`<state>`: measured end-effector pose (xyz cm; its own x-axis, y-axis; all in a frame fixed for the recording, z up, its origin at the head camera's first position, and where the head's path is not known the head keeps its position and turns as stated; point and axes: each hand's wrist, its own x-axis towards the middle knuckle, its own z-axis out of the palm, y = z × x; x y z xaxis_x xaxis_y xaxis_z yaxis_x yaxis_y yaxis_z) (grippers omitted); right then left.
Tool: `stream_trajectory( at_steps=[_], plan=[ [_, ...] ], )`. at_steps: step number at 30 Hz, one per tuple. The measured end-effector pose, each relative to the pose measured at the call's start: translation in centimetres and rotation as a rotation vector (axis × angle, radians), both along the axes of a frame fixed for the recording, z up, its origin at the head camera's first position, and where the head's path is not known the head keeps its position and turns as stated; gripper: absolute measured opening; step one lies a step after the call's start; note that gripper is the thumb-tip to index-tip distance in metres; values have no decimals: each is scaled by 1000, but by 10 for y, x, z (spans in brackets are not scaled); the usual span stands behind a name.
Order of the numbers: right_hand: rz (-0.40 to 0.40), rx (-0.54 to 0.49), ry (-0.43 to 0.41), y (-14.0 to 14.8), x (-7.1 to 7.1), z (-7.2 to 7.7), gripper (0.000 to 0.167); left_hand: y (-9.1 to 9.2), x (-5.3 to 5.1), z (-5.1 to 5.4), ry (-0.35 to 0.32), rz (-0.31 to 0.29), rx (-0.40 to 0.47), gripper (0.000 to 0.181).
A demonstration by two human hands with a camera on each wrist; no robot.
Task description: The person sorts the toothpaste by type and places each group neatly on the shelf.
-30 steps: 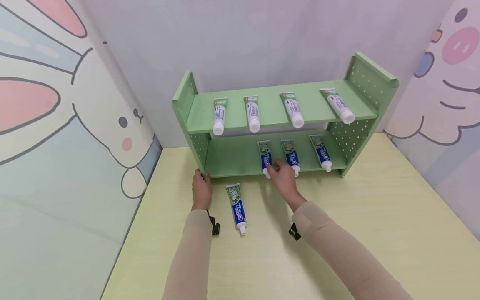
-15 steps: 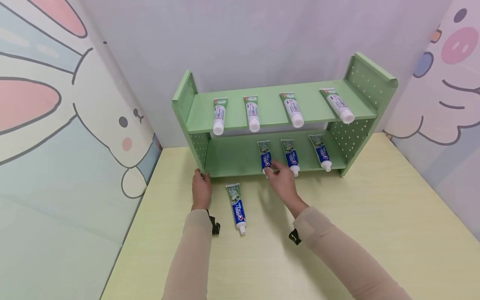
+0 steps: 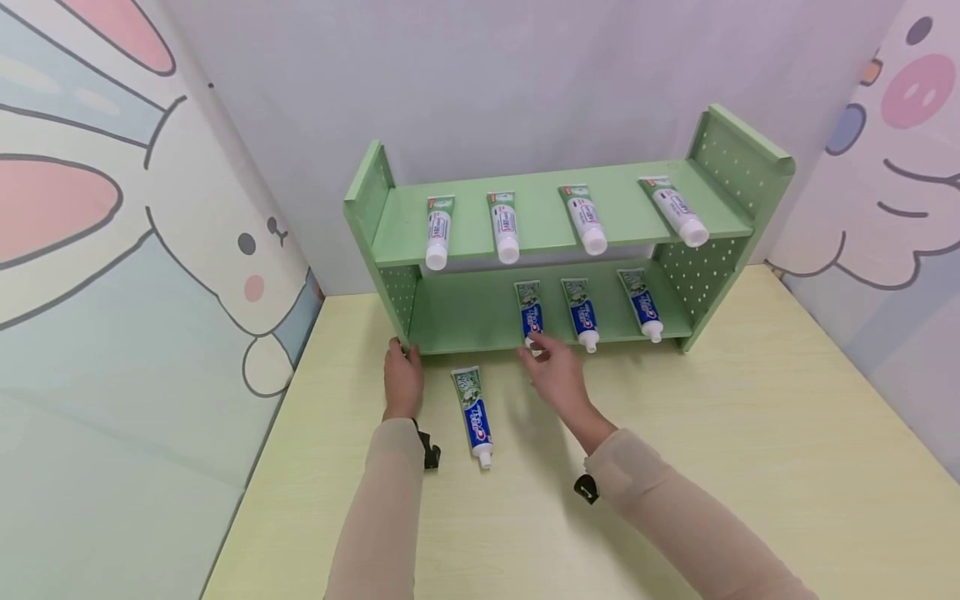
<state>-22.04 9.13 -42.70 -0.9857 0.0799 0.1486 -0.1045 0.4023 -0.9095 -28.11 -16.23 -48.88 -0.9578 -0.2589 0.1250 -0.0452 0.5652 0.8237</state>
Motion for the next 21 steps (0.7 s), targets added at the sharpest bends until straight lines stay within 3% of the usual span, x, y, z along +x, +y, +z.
stream_trajectory(
  at_steps=[21],
  plan=[
    [72,0,-60,-13,23,-12,41,1,0,1,0,3,0,40]
  ],
)
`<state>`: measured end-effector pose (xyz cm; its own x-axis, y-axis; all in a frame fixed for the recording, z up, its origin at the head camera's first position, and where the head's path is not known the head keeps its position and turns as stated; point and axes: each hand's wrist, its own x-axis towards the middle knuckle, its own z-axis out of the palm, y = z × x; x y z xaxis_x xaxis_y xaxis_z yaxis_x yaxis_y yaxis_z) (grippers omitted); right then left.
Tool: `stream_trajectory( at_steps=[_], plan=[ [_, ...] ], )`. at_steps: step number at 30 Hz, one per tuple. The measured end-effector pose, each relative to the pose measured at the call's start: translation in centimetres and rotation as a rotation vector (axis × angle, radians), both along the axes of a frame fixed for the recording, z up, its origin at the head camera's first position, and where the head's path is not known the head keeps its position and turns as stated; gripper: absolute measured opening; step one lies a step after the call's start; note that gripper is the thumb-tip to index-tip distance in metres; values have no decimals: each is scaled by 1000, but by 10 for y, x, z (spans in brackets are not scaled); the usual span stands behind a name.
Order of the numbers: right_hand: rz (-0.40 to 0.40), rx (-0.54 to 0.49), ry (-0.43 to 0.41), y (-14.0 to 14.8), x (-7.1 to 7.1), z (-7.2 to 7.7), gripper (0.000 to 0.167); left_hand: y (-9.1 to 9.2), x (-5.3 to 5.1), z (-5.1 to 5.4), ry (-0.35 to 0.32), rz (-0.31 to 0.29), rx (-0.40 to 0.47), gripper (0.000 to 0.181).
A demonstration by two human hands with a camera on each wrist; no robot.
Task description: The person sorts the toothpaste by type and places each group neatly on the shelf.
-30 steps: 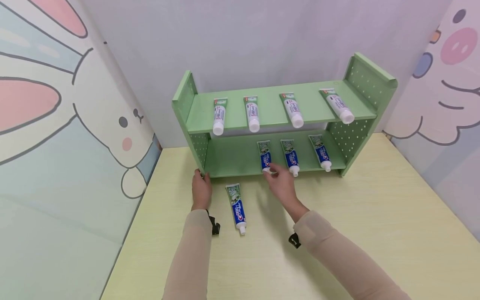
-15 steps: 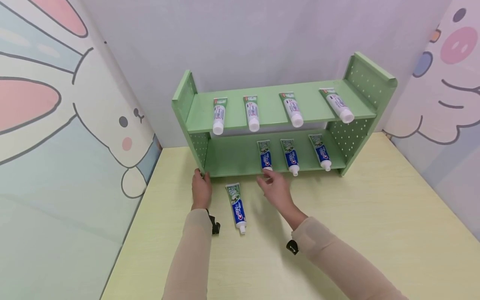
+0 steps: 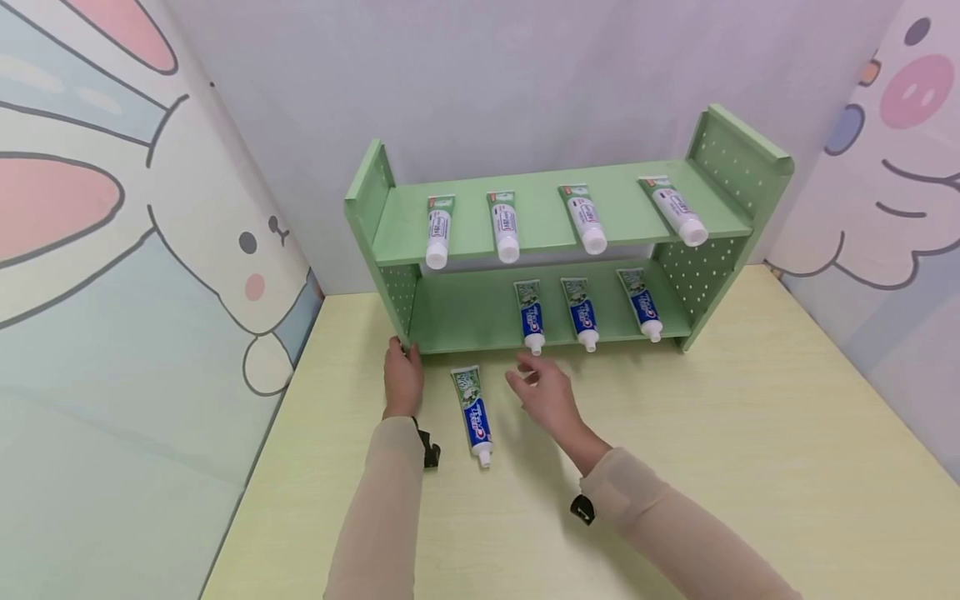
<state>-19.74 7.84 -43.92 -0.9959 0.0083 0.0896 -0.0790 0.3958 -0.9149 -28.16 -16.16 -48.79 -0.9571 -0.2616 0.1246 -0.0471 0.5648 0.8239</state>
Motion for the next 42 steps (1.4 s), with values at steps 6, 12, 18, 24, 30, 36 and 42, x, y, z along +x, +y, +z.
stream_trajectory(
  at_steps=[6,12,18,24,30,36,42],
  plan=[
    [13,3,-14,-3,4,-3,41,0,0,0,-8,7,1,40],
    [28,4,-23,-5,8,-5,41,0,0,0,-15,9,0,41],
    [58,51,-34,-9,11,-9,40,0,0,-1,-5,11,-5,40],
    [94,86,-47,-14,13,-13,40,1,-1,-1,12,14,-16,39],
    [127,106,-62,-18,16,-17,40,1,0,0,-9,10,-2,41],
    [153,122,-61,-22,19,-19,39,0,-1,-1,-6,8,2,40],
    [171,134,-81,-25,22,-21,38,0,-1,-2,-2,6,-1,41]
  ],
)
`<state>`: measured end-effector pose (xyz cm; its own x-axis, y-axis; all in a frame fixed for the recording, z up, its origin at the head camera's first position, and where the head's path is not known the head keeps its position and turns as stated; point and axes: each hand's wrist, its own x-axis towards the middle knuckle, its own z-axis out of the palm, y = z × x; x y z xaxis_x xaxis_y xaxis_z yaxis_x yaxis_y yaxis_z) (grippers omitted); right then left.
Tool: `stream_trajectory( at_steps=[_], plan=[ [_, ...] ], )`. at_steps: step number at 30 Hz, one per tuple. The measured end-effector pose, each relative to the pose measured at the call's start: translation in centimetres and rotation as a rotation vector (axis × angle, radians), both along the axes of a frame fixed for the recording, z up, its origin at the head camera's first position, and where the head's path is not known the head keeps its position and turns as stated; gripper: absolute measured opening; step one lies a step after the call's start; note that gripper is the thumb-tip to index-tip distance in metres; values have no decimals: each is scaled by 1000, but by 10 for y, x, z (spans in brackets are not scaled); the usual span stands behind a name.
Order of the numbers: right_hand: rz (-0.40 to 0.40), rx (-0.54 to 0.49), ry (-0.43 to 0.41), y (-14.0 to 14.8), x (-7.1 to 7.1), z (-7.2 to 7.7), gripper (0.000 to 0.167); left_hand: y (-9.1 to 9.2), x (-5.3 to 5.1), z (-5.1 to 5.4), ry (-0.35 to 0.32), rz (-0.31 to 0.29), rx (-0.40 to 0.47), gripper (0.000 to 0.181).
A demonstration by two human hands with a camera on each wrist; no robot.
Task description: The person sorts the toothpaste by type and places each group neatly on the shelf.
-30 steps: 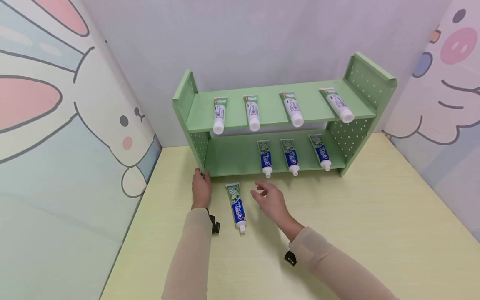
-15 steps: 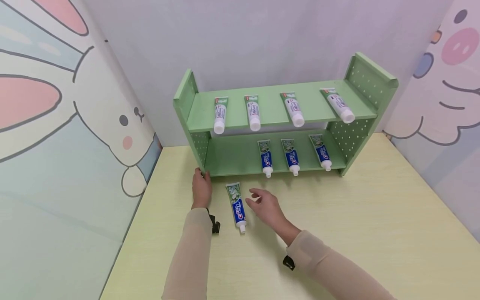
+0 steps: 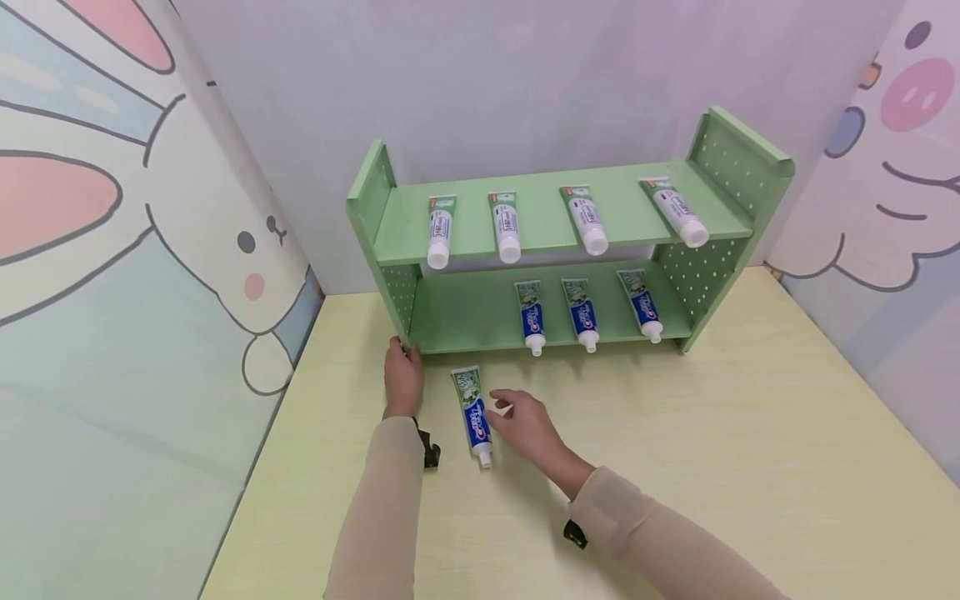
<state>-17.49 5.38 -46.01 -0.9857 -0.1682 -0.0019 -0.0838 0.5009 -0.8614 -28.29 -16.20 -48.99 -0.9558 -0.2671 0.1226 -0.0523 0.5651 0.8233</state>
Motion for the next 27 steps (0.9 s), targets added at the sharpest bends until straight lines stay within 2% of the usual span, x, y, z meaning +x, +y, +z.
stream_trajectory(
  at_steps=[8,14,19,27],
  plan=[
    [32,21,-14,-6,3,-7,38,0,1,0,-3,-2,10,41],
    [52,30,-18,-9,4,-6,40,0,1,1,3,-8,15,41],
    [93,76,-47,-11,7,-4,43,0,1,2,4,-9,24,40],
    [94,113,-100,-14,8,-8,46,0,1,0,5,-8,19,39]
  ],
)
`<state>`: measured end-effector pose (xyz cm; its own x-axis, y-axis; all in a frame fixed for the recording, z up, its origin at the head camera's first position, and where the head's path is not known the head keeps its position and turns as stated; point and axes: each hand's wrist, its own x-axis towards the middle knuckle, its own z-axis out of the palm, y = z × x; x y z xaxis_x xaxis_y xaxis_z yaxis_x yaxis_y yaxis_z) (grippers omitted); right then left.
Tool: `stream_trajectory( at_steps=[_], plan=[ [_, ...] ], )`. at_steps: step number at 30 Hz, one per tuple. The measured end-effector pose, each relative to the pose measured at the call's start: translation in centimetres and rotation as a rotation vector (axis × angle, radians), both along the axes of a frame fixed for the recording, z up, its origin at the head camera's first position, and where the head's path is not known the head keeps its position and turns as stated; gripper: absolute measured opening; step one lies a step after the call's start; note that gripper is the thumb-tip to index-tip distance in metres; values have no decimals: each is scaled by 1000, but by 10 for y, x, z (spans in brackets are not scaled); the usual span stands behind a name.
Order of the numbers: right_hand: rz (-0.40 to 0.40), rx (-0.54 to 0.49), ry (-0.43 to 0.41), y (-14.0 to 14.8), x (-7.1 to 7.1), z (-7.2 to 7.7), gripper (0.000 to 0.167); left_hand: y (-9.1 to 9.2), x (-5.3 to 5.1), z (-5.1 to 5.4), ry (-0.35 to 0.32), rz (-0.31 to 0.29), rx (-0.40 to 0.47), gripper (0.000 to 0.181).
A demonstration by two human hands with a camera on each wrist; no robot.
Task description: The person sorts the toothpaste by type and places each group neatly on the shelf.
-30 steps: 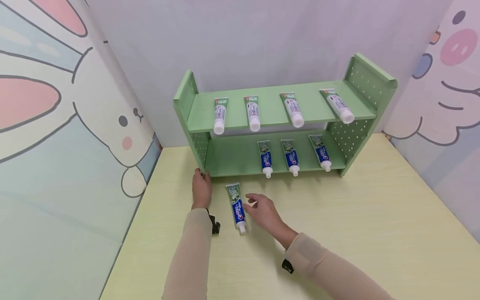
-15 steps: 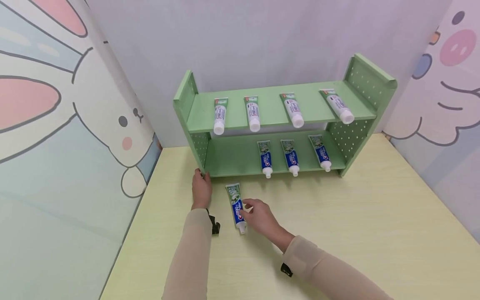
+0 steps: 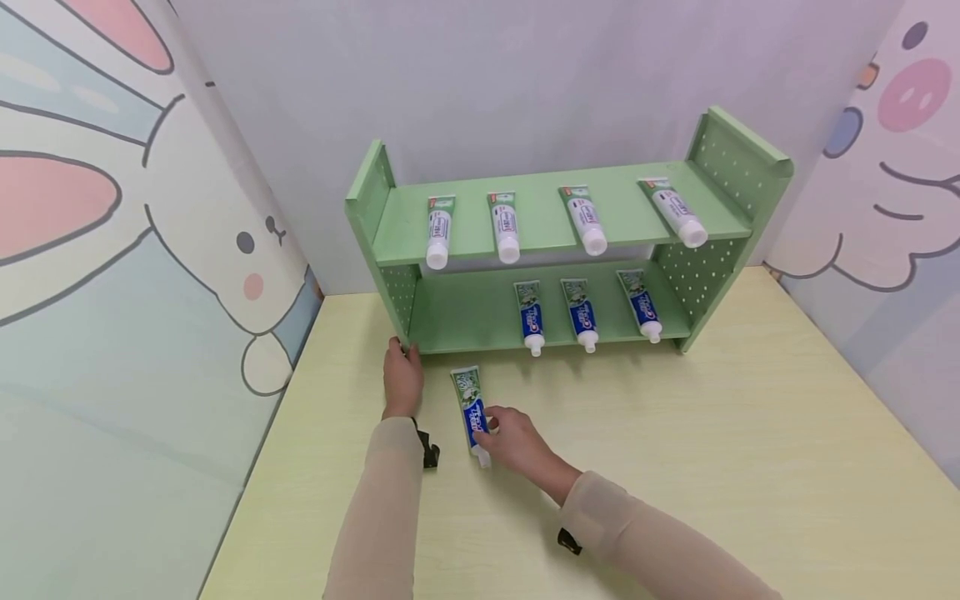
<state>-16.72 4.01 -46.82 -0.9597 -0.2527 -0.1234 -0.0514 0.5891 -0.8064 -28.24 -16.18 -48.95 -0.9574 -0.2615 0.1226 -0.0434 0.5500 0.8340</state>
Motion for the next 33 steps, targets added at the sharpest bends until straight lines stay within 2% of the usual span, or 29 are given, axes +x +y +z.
stream_trajectory(
  at_steps=[5,18,26,33],
  plan=[
    [-6,37,-25,-2,-2,-3,49,-1,-1,-1,1,0,-1,39],
    [-14,35,-95,-8,-5,-7,55,-1,1,1,-8,-7,12,40],
    [-11,37,-113,-11,-8,-11,41,0,1,1,-14,0,9,41],
    [-23,20,-150,-13,-11,-13,37,-1,1,1,-10,0,1,41]
  ],
)
